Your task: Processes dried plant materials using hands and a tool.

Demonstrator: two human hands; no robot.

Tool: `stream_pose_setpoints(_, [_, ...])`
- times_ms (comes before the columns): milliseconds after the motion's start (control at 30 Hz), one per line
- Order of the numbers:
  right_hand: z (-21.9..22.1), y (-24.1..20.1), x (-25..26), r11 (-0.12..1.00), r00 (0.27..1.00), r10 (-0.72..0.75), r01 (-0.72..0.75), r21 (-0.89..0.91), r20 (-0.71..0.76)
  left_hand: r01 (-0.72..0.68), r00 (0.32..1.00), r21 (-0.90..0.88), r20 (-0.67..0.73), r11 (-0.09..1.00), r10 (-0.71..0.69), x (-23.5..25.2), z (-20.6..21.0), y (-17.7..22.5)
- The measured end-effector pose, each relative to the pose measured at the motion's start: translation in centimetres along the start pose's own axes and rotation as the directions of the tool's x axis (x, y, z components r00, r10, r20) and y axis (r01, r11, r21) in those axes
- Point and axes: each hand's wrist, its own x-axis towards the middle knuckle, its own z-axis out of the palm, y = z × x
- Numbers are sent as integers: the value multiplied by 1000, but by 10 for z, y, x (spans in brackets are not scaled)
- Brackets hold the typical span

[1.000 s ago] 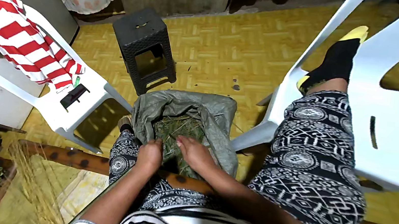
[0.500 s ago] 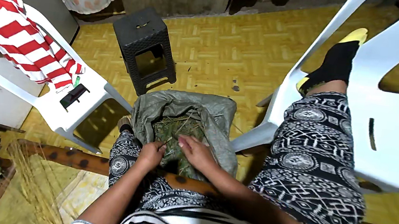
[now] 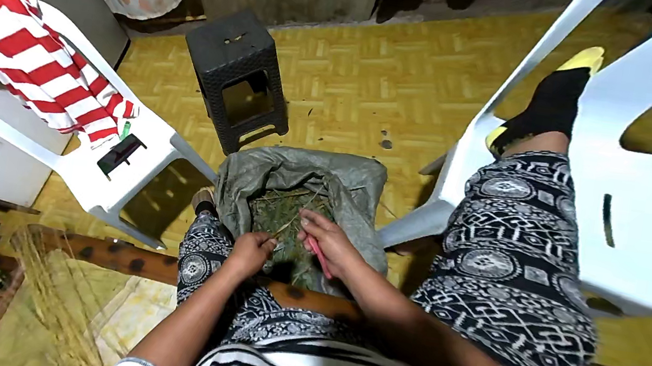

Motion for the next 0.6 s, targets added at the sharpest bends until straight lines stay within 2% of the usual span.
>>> stream_pose_setpoints(100, [2, -2, 2, 985, 995, 73, -82, 151, 64, -17, 1000, -13, 16, 1000, 17, 0, 1, 0])
stream_pose_setpoints(233, [-9, -3, 10, 977, 996, 84, -81, 199, -4, 1, 998, -63, 61, 998, 3, -3, -3, -14])
stream_pose_setpoints(300, [-13, -4, 13, 985, 996, 69, -59, 164, -59, 21, 996, -106, 84, 994, -12, -4, -4, -25])
stream_pose_setpoints(333, [-14, -3, 13, 995, 996, 45, -37, 92, -80, 28, 996, -123, 82, 992, -18, -5, -4, -28])
stream_pose_setpoints(400, [-12, -2, 10, 975, 994, -35, 13, -221, -99, 27, 999, -75, 36, 997, -25, -6, -3, -29])
stream_pose_setpoints(433, [-12, -3, 7, 913, 995, -70, 38, -405, -64, 23, 1000, -7, 2, 1000, -23, -6, -3, -27])
stream_pose_setpoints(500, [-5, -3, -3, 757, 992, -118, 123, -642, 51, 22, 999, 148, -52, 989, -15, -6, -2, -18])
stream_pose_setpoints(600, [15, 0, -18, 575, 973, -128, 231, -785, 193, 61, 995, 344, -98, 937, -29, -2, 2, -8])
